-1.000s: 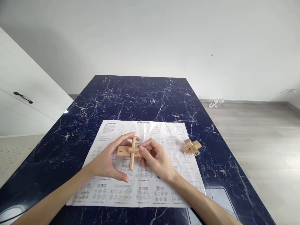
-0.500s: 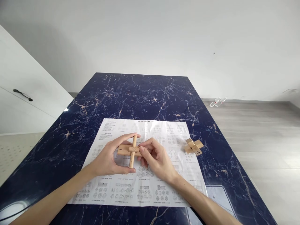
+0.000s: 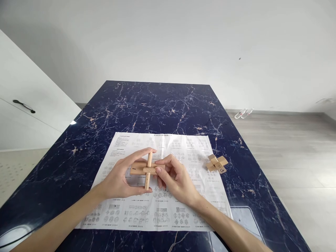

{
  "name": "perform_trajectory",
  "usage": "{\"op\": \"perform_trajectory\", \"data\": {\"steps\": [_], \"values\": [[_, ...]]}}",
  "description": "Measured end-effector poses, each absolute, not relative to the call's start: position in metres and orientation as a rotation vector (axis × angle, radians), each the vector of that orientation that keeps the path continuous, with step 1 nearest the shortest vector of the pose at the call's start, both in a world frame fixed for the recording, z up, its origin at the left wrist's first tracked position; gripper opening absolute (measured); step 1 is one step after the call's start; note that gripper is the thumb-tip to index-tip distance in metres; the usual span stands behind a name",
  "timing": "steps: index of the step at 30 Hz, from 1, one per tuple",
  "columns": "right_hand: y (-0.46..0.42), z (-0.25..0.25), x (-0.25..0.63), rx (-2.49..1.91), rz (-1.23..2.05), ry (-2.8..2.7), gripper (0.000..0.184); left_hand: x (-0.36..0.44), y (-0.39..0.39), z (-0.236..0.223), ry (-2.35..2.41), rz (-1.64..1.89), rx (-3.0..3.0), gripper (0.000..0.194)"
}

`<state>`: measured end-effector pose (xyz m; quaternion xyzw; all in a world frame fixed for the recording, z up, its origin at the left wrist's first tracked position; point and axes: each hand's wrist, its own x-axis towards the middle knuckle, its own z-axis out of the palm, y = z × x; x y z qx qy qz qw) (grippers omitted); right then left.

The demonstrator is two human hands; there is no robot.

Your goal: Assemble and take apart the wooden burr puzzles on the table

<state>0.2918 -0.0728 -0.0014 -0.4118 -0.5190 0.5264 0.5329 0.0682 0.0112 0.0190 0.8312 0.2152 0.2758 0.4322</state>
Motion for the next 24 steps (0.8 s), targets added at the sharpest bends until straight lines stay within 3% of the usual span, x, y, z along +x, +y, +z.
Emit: {"op": "perform_trajectory", "data": {"steps": [17, 24], "values": [[-0.07, 0.004, 0.293, -1.012, 1.332, -1.167, 0.029, 0.068, 0.015, 0.023, 0.515, 0.716, 2.045, 0.105], [-0.068, 0.007, 0.294, -1.009, 1.367, -1.146, 0.032, 0.067, 0.013, 0.024, 0.565, 0.715, 2.069, 0.069]]}}
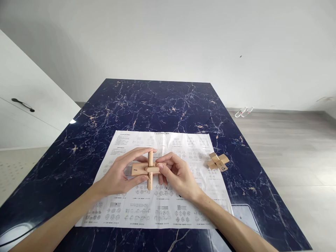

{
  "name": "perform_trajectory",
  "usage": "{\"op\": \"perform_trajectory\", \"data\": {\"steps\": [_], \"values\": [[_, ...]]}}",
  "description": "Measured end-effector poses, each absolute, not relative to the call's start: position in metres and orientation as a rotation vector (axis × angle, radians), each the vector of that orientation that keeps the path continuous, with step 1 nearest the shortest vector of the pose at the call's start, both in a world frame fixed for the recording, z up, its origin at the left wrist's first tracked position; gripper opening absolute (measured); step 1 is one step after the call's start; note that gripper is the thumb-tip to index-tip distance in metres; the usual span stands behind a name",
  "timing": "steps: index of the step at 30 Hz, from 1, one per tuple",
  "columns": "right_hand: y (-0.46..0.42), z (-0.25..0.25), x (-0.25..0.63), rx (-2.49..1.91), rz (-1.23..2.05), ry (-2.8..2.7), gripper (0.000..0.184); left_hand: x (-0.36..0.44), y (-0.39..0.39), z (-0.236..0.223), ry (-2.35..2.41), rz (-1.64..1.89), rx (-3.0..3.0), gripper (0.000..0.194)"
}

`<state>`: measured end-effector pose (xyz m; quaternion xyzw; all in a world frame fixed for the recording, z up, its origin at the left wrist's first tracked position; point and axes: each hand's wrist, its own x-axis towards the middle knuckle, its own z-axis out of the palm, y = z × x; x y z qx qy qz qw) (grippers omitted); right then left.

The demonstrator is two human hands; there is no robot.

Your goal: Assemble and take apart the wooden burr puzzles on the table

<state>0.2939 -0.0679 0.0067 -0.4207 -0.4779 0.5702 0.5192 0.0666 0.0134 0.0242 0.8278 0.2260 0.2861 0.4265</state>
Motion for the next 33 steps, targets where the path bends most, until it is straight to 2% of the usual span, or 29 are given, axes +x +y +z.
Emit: {"op": "perform_trajectory", "data": {"steps": [15, 17, 20, 22, 27, 33], "values": [[-0.0673, 0.0086, 0.292, -0.99, 1.412, -1.122, 0.036, 0.0663, 0.0152, 0.0228, 0.541, 0.758, 2.109, 0.069], [-0.068, 0.0091, 0.2927, -0.995, 1.407, -1.123, 0.034, 0.0666, 0.0156, 0.0203, 0.544, 0.717, 2.07, 0.083], [-0.069, 0.009, 0.293, -0.999, 1.392, -1.128, 0.033, 0.0679, 0.0161, 0.0178, 0.524, 0.642, 2.058, 0.12], [-0.0693, 0.0086, 0.2927, -1.003, 1.383, -1.133, 0.032, 0.0691, 0.0158, 0.0179, 0.524, 0.607, 2.063, 0.128], [-0.0688, 0.0097, 0.2924, -1.001, 1.367, -1.164, 0.033, 0.0706, 0.0121, 0.0206, 0.569, 0.601, 2.037, 0.111], [-0.0686, 0.0092, 0.2938, -1.012, 1.346, -1.197, 0.034, 0.0692, 0.0108, 0.0183, 0.555, 0.531, 2.036, 0.111]]}}
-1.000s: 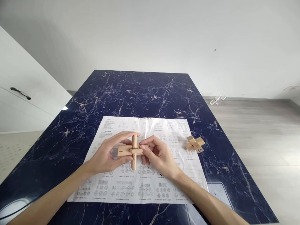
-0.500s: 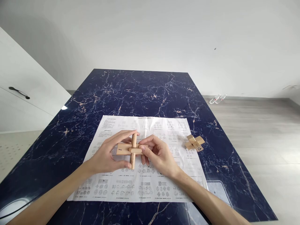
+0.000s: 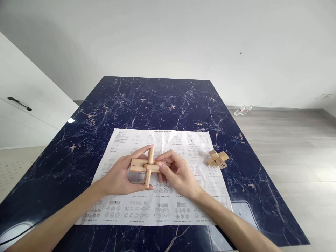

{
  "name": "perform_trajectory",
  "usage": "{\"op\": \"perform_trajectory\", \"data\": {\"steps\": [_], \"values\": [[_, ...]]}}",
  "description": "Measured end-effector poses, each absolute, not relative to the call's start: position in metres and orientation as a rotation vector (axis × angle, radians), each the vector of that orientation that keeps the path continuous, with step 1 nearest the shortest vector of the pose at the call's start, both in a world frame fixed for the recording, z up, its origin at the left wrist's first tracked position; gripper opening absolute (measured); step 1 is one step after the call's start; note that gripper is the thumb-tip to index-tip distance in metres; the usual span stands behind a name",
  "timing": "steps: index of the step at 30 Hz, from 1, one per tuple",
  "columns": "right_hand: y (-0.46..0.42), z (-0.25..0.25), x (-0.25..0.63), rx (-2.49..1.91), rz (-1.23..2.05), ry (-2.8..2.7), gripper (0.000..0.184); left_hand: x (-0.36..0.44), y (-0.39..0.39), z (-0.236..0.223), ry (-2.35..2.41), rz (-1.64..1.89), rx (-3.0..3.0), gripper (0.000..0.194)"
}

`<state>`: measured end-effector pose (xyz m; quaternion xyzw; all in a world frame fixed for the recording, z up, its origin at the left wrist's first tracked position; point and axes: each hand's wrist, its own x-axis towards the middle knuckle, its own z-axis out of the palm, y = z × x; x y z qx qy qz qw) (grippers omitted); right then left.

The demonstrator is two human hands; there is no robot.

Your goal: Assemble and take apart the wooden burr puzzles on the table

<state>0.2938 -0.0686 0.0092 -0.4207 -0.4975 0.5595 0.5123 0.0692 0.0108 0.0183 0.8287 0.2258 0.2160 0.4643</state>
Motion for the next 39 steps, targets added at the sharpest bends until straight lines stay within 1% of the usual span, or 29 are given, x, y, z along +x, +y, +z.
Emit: {"op": "perform_trajectory", "data": {"steps": [8, 11, 13, 15, 16, 19, 22, 23, 26, 28, 30, 34, 39], "values": [[-0.074, 0.001, 0.293, -0.944, 1.279, -1.256, 0.025, 0.071, 0.012, 0.019, 0.478, 0.542, 2.096, 0.112], [-0.074, 0.003, 0.293, -0.923, 1.31, -1.245, 0.026, 0.072, 0.012, 0.019, 0.481, 0.525, 2.043, 0.113], [-0.074, 0.005, 0.292, -0.933, 1.339, -1.241, 0.027, 0.072, 0.012, 0.02, 0.507, 0.534, 1.966, 0.106], [-0.074, 0.007, 0.291, -0.955, 1.362, -1.245, 0.028, 0.072, 0.012, 0.02, 0.534, 0.581, 1.892, 0.094], [-0.073, 0.007, 0.291, -0.96, 1.378, -1.242, 0.028, 0.072, 0.013, 0.021, 0.543, 0.602, 1.875, 0.092], [-0.071, 0.007, 0.292, -0.936, 1.429, -1.218, 0.027, 0.07, 0.014, 0.023, 0.535, 0.59, 1.91, 0.094], [-0.068, 0.004, 0.295, -0.93, 1.425, -1.214, 0.025, 0.069, 0.015, 0.024, 0.492, 0.547, 1.879, 0.089], [-0.068, 0.003, 0.296, -0.933, 1.408, -1.223, 0.023, 0.069, 0.015, 0.024, 0.491, 0.542, 1.845, 0.091], [-0.068, -0.001, 0.298, -0.942, 1.381, -1.247, 0.018, 0.067, 0.015, 0.024, 0.528, 0.506, 1.771, 0.11], [-0.069, -0.002, 0.298, -0.938, 1.398, -1.248, 0.017, 0.066, 0.015, 0.024, 0.531, 0.487, 1.757, 0.116], [-0.069, 0.0, 0.299, -0.91, 1.434, -1.237, 0.016, 0.065, 0.015, 0.025, 0.507, 0.514, 1.757, 0.114], [-0.066, 0.007, 0.304, -0.787, 1.63, -1.221, 0.025, 0.065, 0.016, 0.026, 0.436, 0.619, 1.761, 0.109], [-0.066, 0.007, 0.308, -0.686, 1.769, -1.18, 0.019, 0.07, 0.016, 0.024, 0.273, 0.732, 1.787, 0.105]]}}
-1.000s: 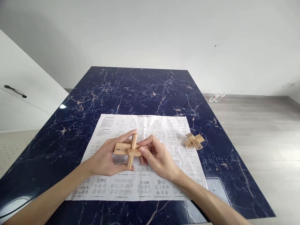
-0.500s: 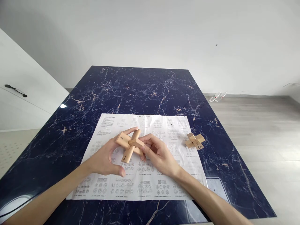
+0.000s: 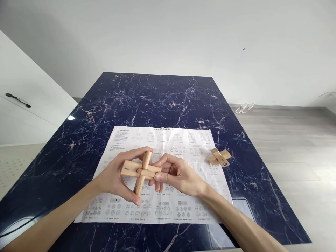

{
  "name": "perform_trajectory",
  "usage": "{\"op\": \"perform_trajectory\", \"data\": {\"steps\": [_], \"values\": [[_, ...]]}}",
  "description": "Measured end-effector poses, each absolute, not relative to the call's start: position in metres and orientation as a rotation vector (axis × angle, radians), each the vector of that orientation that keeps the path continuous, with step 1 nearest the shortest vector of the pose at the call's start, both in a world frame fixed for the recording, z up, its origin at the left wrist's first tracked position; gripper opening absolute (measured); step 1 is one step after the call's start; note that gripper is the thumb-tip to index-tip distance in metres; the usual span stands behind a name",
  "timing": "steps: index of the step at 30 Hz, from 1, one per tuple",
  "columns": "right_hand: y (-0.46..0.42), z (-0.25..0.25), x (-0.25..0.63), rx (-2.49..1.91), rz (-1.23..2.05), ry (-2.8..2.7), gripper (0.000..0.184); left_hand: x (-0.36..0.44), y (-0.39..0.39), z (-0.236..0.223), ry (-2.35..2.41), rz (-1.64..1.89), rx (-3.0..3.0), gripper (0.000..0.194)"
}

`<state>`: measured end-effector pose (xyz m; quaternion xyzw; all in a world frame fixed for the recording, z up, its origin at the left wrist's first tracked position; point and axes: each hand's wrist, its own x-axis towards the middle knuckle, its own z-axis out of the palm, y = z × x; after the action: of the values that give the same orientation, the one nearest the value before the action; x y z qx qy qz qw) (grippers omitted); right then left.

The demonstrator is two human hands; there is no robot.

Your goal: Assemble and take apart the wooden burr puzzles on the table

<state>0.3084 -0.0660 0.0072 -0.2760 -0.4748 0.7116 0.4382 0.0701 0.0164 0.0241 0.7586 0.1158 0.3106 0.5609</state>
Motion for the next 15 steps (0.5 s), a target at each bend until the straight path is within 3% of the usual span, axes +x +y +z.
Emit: {"op": "perform_trajectory", "data": {"steps": [15], "values": [[-0.064, 0.007, 0.303, -0.694, 1.723, -1.198, 0.016, 0.071, 0.011, 0.031, 0.253, 0.741, 1.781, 0.106]]}}
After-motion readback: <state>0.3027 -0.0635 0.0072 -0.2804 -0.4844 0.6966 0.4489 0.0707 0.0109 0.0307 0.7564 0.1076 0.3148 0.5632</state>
